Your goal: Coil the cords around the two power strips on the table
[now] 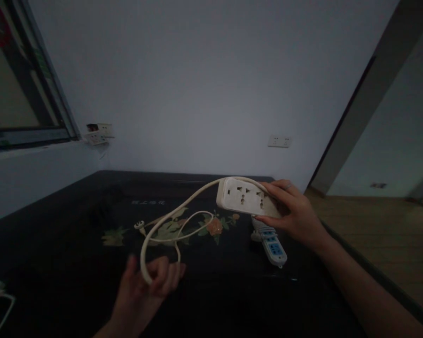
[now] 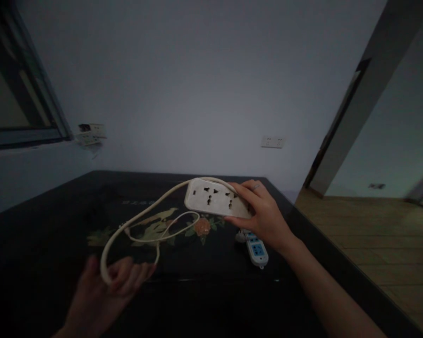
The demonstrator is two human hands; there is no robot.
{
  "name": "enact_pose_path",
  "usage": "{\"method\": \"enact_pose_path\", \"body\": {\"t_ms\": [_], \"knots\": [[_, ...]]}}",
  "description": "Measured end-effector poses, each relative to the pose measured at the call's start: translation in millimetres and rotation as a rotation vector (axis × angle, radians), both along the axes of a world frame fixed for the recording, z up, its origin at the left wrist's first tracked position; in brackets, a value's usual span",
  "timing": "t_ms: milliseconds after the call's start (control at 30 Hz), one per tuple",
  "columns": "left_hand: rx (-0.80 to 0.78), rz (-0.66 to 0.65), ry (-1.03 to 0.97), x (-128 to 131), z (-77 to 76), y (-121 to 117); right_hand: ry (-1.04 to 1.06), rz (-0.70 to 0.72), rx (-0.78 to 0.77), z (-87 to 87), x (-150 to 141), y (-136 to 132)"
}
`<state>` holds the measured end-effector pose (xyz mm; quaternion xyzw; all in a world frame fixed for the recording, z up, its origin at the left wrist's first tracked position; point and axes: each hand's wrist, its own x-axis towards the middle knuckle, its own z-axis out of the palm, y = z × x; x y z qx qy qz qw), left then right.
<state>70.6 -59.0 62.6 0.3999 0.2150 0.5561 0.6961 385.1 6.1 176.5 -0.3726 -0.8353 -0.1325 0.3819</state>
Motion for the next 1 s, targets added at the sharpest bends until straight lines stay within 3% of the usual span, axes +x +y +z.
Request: {"method": "enact_pose_path", "body": {"t_ms": [67, 167, 333, 433, 500, 567, 600, 667, 733, 833, 1000], "knots": [[-0.122, 0.068, -0.127, -23, 7.9, -9, 0.005, -0.007, -0.009, 0.4, 7, 6], [-0.234, 0.017, -0.181, -48, 6.2, -18, -0.001, 0.009, -0.028, 2.3, 14, 13], [-0.23, -0.381, -0.132, -40, -34.6, -28, -0.086, 0.158, -0.025, 10.3, 12, 21], [-0.314, -0.456, -0.041, -32, -44.5, -13, -0.171, 0.298, -0.033, 16.8, 0, 18], [-0.343, -0.441, 0.042, -30, -33.3, 8, -0.235, 0.37, -0.056, 20.3, -13, 14], [-0.274, -0.322, 0.125, -24, -11.2, 32, -0.313, 0.437, -0.089, 22.3, -28, 11], [-0.256, -0.323, 0.124, -18, 1.4, 43, -0.356, 0.471, -0.102, 22.7, -36, 10], [-0.225, -0.365, 0.082, -1, 24.4, 60, -0.456, 0.521, -0.126, 21.9, -50, 10], [-0.217, -0.494, 0.066, 21, 38.9, 69, -0.555, 0.531, -0.145, 19.0, -62, 13], [-0.319, -0.642, 0.095, 46, 42.2, 74, -0.641, 0.486, -0.148, 10.3, -72, 22], [-0.411, -0.404, 0.024, 56, 34.2, 88, -0.511, 0.307, -0.155, -11.8, -67, 39]]}}
